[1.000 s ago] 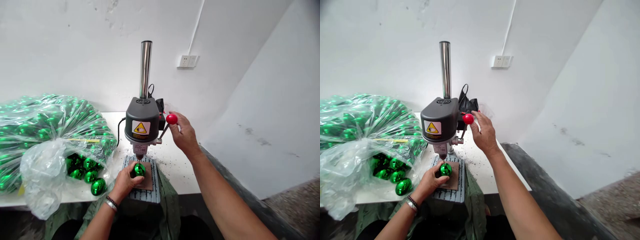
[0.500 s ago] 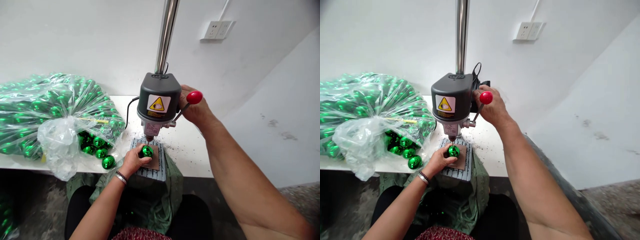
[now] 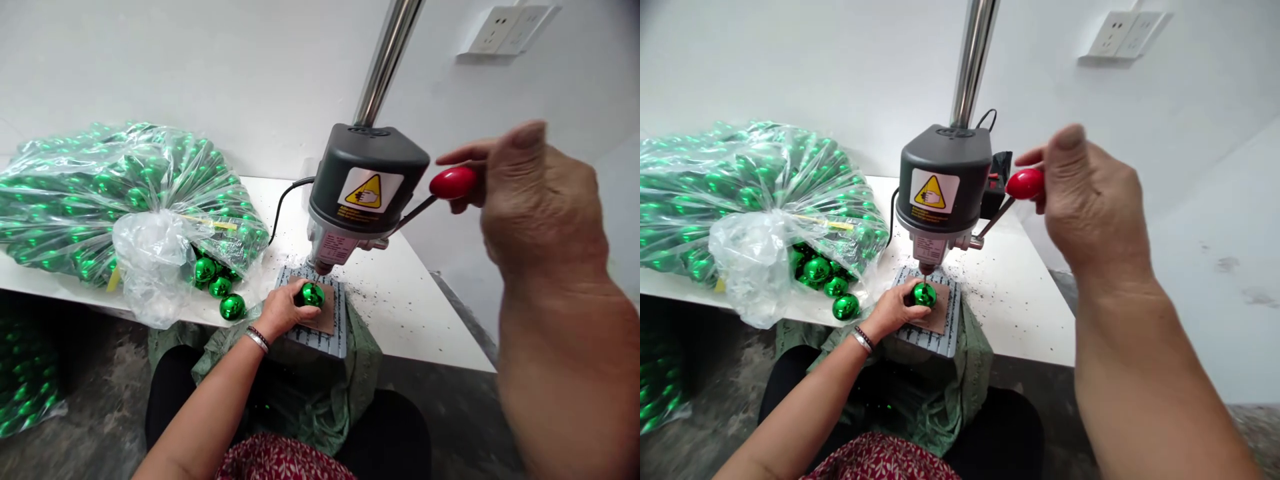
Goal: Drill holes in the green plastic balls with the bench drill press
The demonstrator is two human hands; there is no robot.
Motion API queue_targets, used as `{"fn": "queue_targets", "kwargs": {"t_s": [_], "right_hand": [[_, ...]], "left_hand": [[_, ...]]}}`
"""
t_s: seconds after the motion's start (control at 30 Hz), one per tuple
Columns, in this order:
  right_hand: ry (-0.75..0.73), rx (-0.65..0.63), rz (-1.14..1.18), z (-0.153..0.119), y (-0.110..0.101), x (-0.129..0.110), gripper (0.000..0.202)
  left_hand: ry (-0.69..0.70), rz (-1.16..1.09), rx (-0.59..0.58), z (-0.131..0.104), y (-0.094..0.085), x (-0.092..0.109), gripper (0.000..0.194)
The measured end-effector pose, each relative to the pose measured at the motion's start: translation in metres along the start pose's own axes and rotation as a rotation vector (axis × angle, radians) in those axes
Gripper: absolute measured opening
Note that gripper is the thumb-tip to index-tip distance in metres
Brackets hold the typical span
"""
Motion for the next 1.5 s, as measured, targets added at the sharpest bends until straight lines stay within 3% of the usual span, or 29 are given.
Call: {"fn": "queue_targets", "kwargs": {"t_s": [0.13,0.47,0.7,1.13,1.4,1.5], "right_hand": [[-0.006,-0.066,-0.297,0.000,0.004,-0.012,0.071],[0.062,-0.049,-0.466,0.007,0.015,-0.020,0.045],[0.010,0.077,-0.518,-0.026,0.009,-0.036,0.031],[-0.194,0.189,-0.510,-0.060,0.006,-0.035,0.031],[-0.155,0.160,-0.505,-0.074,0.005,-0.037,0.020],[-0.117,0.162,-0.495,-0.075,0.006,-0.039,0.027]], "left_hand": [[-0.013,0.025,0.000,-0.001,0.000,0.000,0.056],[-0.010,0.027,-0.003,-0.001,-0.001,0.000,0.056],[-0.016,-0.005,0.001,-0.001,-0.001,-0.001,0.056],[-0.060,-0.065,-0.001,0.000,-0.001,-0.003,0.055],[-0.033,-0.076,0.014,0.001,0.001,-0.004,0.056],[-0.047,-0.077,0.016,0.002,0.002,-0.005,0.057]]}}
Point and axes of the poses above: each hand's wrist, its own z-axis towards the middle knuckle, its own y-axis out of the palm, x = y × z, the point moved 5 cm from there along z, towards the middle knuckle, and after that the axes turned 3 degrees about x, right-handed, at the moved point
